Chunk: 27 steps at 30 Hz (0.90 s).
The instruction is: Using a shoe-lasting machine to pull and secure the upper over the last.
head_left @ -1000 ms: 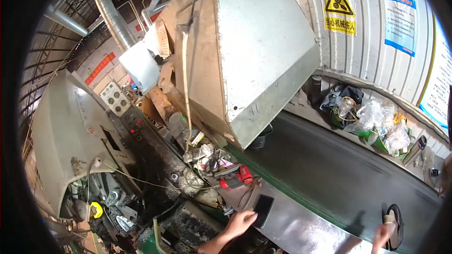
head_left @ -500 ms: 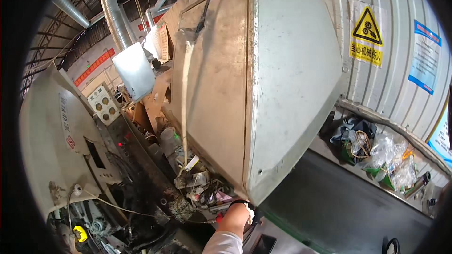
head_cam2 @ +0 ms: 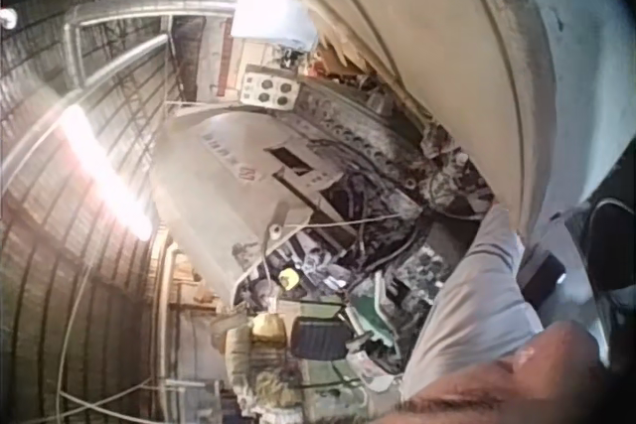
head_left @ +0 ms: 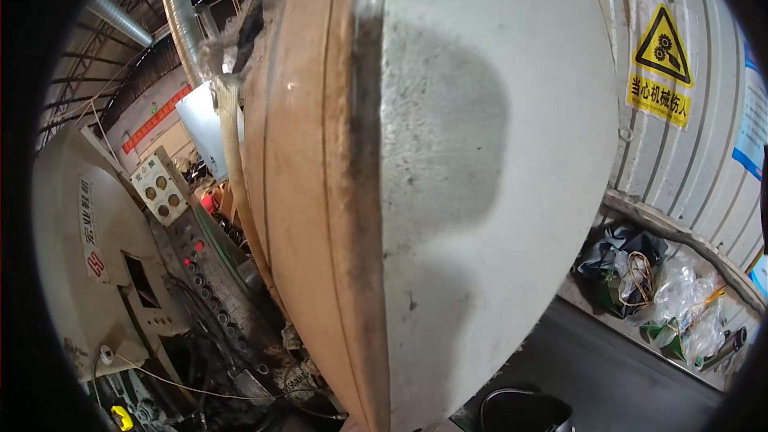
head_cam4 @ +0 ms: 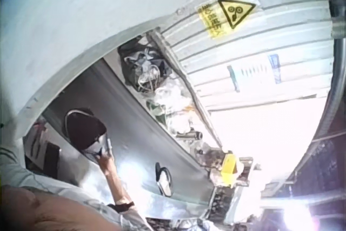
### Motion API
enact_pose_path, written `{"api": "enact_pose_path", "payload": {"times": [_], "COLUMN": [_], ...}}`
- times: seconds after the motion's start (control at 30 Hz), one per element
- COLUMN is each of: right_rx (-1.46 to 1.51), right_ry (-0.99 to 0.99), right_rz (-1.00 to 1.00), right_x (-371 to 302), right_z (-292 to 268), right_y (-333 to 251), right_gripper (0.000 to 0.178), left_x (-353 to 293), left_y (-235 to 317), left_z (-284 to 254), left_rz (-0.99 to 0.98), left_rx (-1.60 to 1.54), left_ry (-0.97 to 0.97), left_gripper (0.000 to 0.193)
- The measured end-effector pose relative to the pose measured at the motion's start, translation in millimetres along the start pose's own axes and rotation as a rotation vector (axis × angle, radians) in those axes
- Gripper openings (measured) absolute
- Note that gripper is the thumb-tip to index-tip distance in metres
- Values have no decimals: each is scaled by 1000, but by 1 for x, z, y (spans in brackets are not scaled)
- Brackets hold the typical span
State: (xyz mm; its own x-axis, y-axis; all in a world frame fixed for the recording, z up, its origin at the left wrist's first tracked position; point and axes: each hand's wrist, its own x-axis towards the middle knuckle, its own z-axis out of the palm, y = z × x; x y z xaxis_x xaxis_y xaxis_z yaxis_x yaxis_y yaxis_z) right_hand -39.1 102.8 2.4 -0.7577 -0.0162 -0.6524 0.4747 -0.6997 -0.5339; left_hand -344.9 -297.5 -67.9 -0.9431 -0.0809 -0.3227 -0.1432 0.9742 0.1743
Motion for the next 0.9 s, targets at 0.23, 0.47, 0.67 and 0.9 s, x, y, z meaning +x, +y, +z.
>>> {"api": "enact_pose_path", "payload": {"times": [0.23,0.47,0.67,0.9], "right_rx": [-7,-11,25,-346], "right_ry": [54,82,61,303], "right_rz": [66,22,-59,-175], "right_x": [-43,-66,-117,-135], "right_z": [-20,-36,-106,-301], "right_y": [-16,-6,22,63], "right_gripper": [73,73,74,61], "left_x": [7,-15,-89,-219], "left_y": [-7,-16,-17,72], "left_z": [8,14,16,-24], "left_rz": [-20,-23,-7,613], "left_rx": [-29,-53,-90,-180], "left_ry": [-10,-18,-10,540], "left_gripper": [57,50,44,50]}}
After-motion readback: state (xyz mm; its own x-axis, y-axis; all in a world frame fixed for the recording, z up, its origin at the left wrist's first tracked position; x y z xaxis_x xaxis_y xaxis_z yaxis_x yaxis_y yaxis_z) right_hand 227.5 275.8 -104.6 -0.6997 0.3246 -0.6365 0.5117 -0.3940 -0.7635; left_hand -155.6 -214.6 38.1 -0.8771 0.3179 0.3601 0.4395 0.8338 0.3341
